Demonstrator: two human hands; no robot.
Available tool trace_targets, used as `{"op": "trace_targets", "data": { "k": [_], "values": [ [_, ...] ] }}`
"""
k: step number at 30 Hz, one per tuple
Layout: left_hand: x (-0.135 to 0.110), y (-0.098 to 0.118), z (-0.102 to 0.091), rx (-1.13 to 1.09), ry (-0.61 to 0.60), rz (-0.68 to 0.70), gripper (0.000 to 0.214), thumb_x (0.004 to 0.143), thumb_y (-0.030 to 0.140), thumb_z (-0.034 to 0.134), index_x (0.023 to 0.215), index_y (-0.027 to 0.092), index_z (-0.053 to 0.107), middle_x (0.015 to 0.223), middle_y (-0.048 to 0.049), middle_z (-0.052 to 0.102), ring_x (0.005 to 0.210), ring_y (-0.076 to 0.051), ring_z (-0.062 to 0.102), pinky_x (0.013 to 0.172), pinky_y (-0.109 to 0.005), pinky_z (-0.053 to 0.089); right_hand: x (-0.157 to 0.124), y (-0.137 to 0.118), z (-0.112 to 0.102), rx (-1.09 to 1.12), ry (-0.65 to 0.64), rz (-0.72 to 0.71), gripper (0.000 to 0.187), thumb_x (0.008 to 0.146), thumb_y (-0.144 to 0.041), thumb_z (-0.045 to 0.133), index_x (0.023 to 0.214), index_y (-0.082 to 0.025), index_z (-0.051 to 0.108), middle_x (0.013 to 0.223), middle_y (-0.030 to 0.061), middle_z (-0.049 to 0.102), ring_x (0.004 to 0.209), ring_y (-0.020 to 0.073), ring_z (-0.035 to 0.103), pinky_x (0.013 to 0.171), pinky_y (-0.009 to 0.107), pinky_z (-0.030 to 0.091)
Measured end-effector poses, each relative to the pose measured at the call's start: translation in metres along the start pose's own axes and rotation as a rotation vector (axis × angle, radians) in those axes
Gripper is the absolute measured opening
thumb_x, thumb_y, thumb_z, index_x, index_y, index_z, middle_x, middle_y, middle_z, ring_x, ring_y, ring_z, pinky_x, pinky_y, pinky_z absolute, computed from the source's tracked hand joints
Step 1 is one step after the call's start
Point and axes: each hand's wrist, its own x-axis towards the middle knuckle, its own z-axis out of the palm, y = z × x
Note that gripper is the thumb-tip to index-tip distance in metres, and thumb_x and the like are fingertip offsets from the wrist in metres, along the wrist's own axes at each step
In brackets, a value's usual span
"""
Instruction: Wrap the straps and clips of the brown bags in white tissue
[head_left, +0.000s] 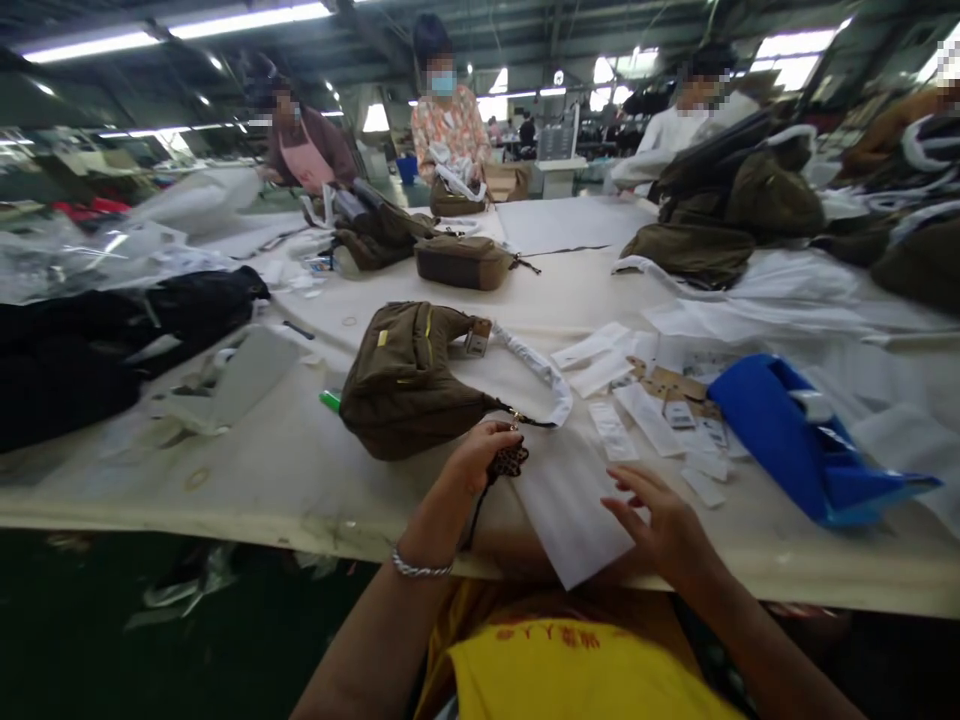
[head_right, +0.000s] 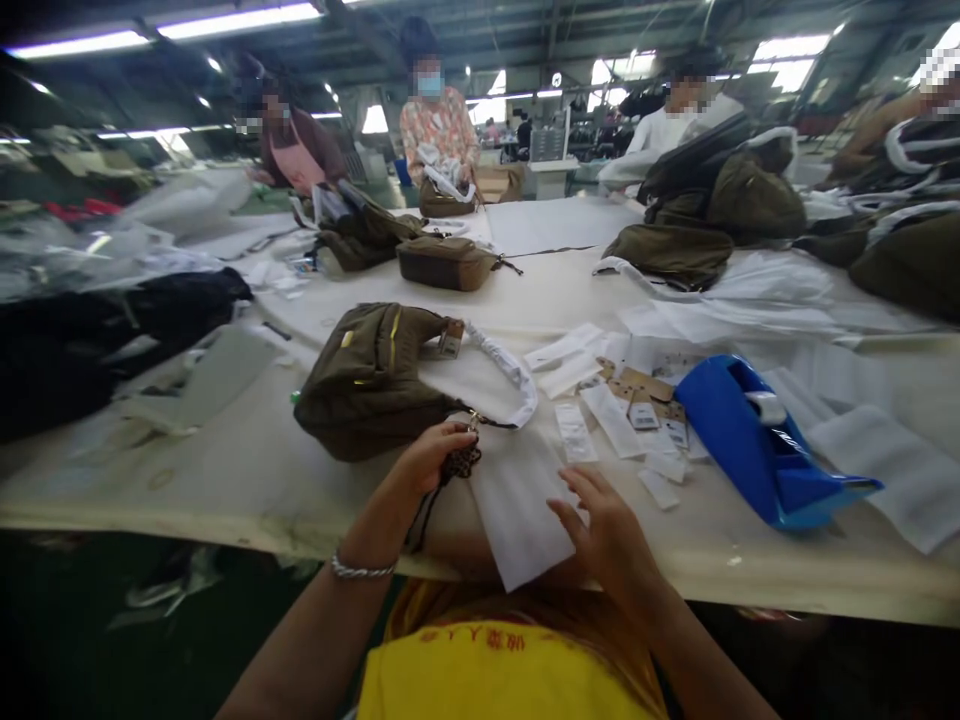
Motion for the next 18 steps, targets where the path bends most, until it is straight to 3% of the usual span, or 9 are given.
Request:
{"op": "trace_targets", "data": {
  "k": [2, 6, 9, 11, 14, 18],
  "values": [
    [-0.001, -0.006, 0.004, 0.014, 0.0, -0.019, 0.024, 0.062, 0.022, 0.067, 0.077, 0.012, 0.051, 0.06, -0.0032, 0.056, 0.051, -0.014, 0.058, 0.044, -0.022, 0.045, 0.013, -0.001, 0.006, -0.123, 0.02, 0.117, 0.035, 0.082, -0.038, 0.048, 0.107, -0.015, 0.054, 0.105, 0.0134, 0.056, 0.089, 0.0245, 0.056, 0.072, 0.036, 0.048],
    [-0.007, -0.011, 0.008, 0.043, 0.029, -0.037, 0.022, 0.066, 0.021, 0.064, 0.078, 0.011, 0.049, 0.063, -0.0049, 0.058, 0.053, -0.016, 0.06, 0.046, -0.024, 0.048, 0.032, -0.007, 0.026, -0.287, 0.004, 0.18, 0.029, 0.076, -0.037, 0.055, 0.094, -0.014, 0.058, 0.091, 0.0124, 0.058, 0.086, 0.0259, 0.055, 0.074, 0.035, 0.043],
    [-0.013, -0.009, 0.01, 0.069, 0.083, -0.022, 0.023, 0.07, 0.021, 0.061, 0.085, 0.013, 0.046, 0.067, -0.0046, 0.059, 0.053, -0.016, 0.061, 0.045, -0.023, 0.048, 0.039, -0.006, 0.03, -0.213, -0.007, 0.272, 0.029, 0.072, -0.034, 0.058, 0.093, -0.014, 0.057, 0.085, 0.01, 0.059, 0.078, 0.0225, 0.055, 0.068, 0.031, 0.041],
    [-0.016, -0.005, 0.012, 0.095, 0.114, -0.006, 0.022, 0.073, 0.022, 0.058, 0.088, 0.014, 0.044, 0.07, -0.0047, 0.06, 0.053, -0.015, 0.061, 0.044, -0.022, 0.048, 0.042, -0.005, 0.026, -0.109, -0.062, 0.334, 0.021, 0.071, -0.032, 0.057, 0.083, -0.015, 0.058, 0.073, 0.0056, 0.059, 0.067, 0.0198, 0.054, 0.061, 0.029, 0.038],
    [-0.019, 0.002, 0.016, 0.148, 0.14, 0.008, 0.016, 0.076, 0.021, 0.053, 0.088, 0.015, 0.043, 0.071, -0.0045, 0.059, 0.05, -0.014, 0.06, 0.042, -0.022, 0.047, 0.045, -0.009, 0.018, 0.24, -0.113, 0.362, 0.015, 0.067, -0.031, 0.057, 0.066, -0.016, 0.057, 0.062, 0.0022, 0.057, 0.061, 0.0173, 0.052, 0.057, 0.028, 0.036],
    [-0.021, 0.009, 0.021, 0.245, 0.178, 0.045, 0.012, 0.077, 0.02, 0.049, 0.086, 0.015, 0.043, 0.068, -0.0019, 0.056, 0.045, -0.012, 0.057, 0.04, -0.023, 0.047, 0.055, -0.029, 0.02, 1.024, -0.209, 0.514, 0.019, 0.061, -0.025, 0.056, 0.076, -0.014, 0.059, 0.063, 0.001, 0.061, 0.057, 0.0161, 0.054, 0.053, 0.026, 0.04]
  ]
}}
